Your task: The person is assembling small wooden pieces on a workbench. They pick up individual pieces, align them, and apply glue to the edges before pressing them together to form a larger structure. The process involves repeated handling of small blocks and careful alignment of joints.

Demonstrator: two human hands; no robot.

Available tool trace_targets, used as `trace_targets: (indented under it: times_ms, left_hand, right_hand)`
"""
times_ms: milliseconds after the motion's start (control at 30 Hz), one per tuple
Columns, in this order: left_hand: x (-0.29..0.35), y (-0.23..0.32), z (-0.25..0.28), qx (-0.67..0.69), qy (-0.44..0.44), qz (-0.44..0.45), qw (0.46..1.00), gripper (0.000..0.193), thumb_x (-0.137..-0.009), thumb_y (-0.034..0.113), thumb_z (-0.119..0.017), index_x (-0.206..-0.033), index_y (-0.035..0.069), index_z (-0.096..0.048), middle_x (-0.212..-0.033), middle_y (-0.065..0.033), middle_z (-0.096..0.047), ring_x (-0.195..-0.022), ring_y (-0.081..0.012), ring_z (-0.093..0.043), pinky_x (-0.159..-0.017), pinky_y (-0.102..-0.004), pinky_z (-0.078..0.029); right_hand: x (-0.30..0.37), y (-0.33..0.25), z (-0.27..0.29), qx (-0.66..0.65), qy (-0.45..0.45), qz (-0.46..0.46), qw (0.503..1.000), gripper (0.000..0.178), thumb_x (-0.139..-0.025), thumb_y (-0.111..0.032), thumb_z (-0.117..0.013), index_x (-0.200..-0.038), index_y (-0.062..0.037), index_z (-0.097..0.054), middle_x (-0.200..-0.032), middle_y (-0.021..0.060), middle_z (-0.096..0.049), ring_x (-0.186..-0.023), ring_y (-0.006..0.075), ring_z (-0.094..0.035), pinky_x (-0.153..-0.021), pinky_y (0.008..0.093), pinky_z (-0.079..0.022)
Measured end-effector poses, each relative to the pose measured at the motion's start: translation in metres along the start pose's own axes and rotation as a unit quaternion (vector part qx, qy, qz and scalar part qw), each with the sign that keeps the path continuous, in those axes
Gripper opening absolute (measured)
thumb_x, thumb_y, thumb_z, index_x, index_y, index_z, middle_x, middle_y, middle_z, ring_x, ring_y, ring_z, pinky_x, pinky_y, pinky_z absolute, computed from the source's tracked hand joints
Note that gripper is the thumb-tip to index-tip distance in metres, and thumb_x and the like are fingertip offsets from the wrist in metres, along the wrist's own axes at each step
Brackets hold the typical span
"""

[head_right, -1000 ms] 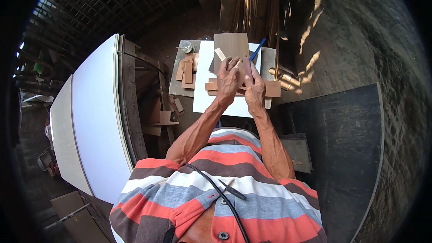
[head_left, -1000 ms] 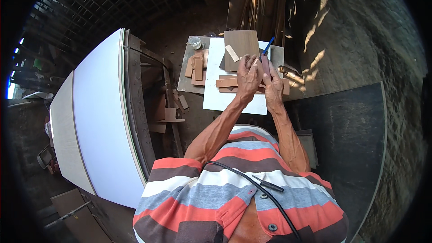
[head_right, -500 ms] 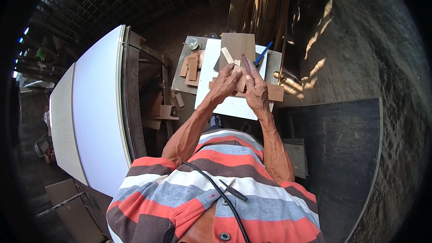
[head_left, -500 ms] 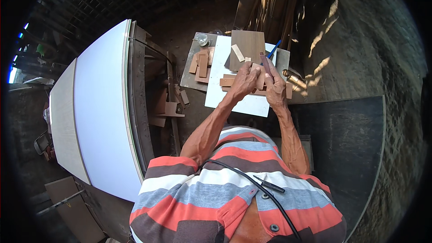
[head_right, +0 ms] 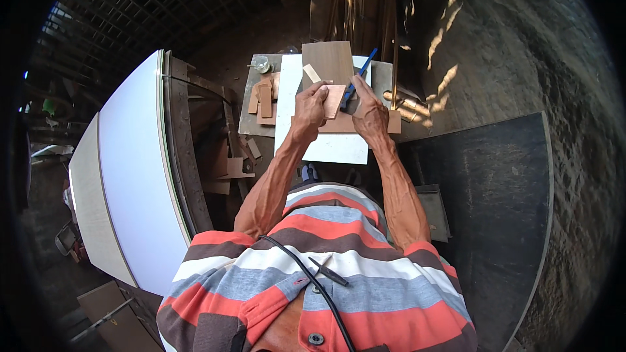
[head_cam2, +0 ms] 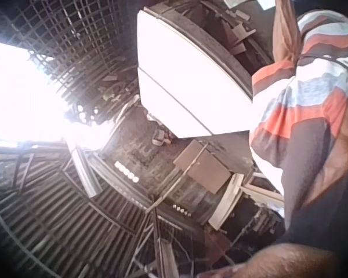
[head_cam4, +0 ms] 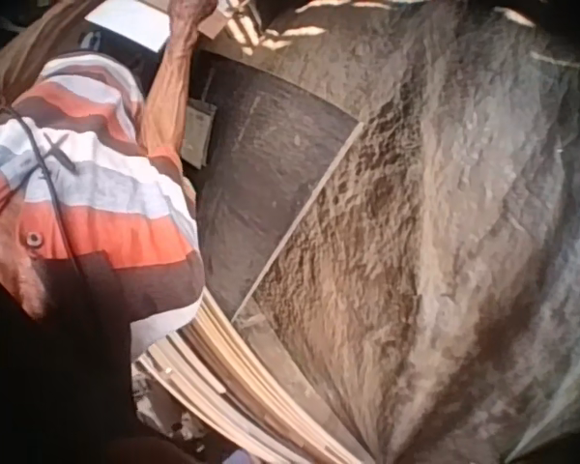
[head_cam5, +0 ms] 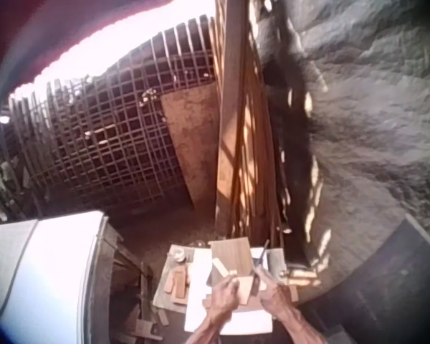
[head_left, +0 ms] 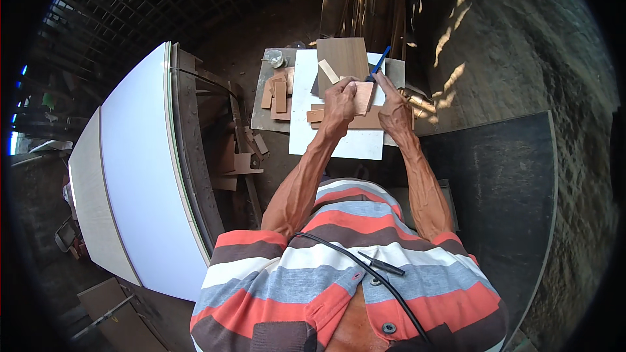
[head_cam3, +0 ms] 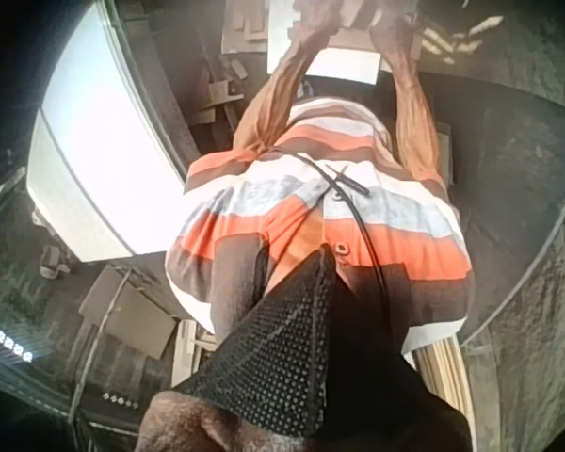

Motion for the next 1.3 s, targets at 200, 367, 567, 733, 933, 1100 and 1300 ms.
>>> trace_targets:
  times_ms: [200,367,567,733,933,1100,1300]
  left_hand:
    - [-0.003,-0.001,0.000,0.041,0.015,0.060,0.997,0.027,-0.097,0.014,-0.046,-0.112,0.001,-0.064,-0.066,-0.0021,-0.056,-0.043,-0.0080,-0.043,-0.035,-0.0253,-0.030]
    - [-0.007,-0.005,0.010,0.050,0.040,0.049,0.997,0.028,-0.098,0.014,-0.048,-0.117,0.002,-0.064,-0.067,-0.0010,-0.057,-0.043,-0.0074,-0.044,-0.034,-0.0248,-0.029]
    - [-0.002,0.016,0.004,0.057,0.040,0.013,0.997,0.025,-0.095,0.011,-0.045,-0.099,-0.003,-0.066,-0.071,-0.0034,-0.055,-0.054,-0.0093,-0.046,-0.046,-0.0258,-0.037]
    - [-0.013,-0.004,0.017,0.064,0.092,0.023,0.993,0.025,-0.094,0.010,-0.046,-0.095,-0.005,-0.066,-0.074,-0.0047,-0.058,-0.062,-0.0114,-0.048,-0.053,-0.0284,-0.040]
    - [-0.016,-0.003,0.016,0.047,0.112,0.028,0.992,0.024,-0.094,0.010,-0.048,-0.101,0.000,-0.068,-0.071,-0.0028,-0.056,-0.054,-0.0100,-0.046,-0.045,-0.0266,-0.036]
    - [-0.022,-0.006,0.015,0.042,0.105,-0.028,0.993,0.025,-0.095,0.011,-0.048,-0.105,0.002,-0.069,-0.066,0.0008,-0.052,-0.046,-0.0074,-0.041,-0.039,-0.0250,-0.031]
    - [-0.018,0.003,0.010,0.063,0.098,-0.001,0.993,0.024,-0.095,0.010,-0.049,-0.108,0.002,-0.067,-0.067,0.0011,-0.053,-0.046,-0.0071,-0.041,-0.038,-0.0249,-0.029]
  right_hand:
    - [0.029,-0.050,0.002,-0.039,0.023,0.054,0.998,0.072,-0.074,0.014,-0.041,-0.143,-0.0091,-0.045,-0.145,0.0096,-0.048,-0.127,0.0311,-0.052,-0.104,0.0361,-0.045]
    - [0.005,-0.026,0.015,-0.052,0.044,0.055,0.996,0.072,-0.075,0.013,-0.045,-0.143,-0.0100,-0.045,-0.147,0.0115,-0.045,-0.128,0.0325,-0.051,-0.106,0.0359,-0.044]
    - [0.006,-0.051,0.001,-0.059,0.008,0.058,0.997,0.075,-0.074,0.012,-0.043,-0.145,-0.0142,-0.044,-0.147,0.0070,-0.045,-0.124,0.0321,-0.055,-0.101,0.0372,-0.050]
    - [0.032,-0.067,0.001,-0.098,-0.056,0.039,0.993,0.071,-0.075,0.012,-0.040,-0.142,-0.0101,-0.046,-0.148,0.0135,-0.043,-0.130,0.0338,-0.048,-0.109,0.0369,-0.041]
    - [0.032,-0.069,0.000,-0.060,-0.049,0.053,0.996,0.075,-0.073,0.014,-0.039,-0.144,-0.0115,-0.044,-0.149,0.0137,-0.042,-0.132,0.0336,-0.046,-0.108,0.0386,-0.042]
    - [0.008,-0.053,-0.007,-0.052,-0.080,0.029,0.995,0.081,-0.070,0.011,-0.043,-0.147,-0.0137,-0.040,-0.153,0.0105,-0.036,-0.124,0.0374,-0.052,-0.101,0.0429,-0.047]
    - [0.010,-0.047,0.001,-0.045,-0.063,0.018,0.997,0.084,-0.069,0.013,-0.043,-0.148,-0.0146,-0.038,-0.154,0.0058,-0.035,-0.122,0.0358,-0.054,-0.099,0.0402,-0.050]
Point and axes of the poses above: each hand's wrist, its own x-axis away from the middle knuckle, its own z-axis out of the back of the hand, y = z × x, the point moved 10 cm from there along -x, towards the middle knuckle
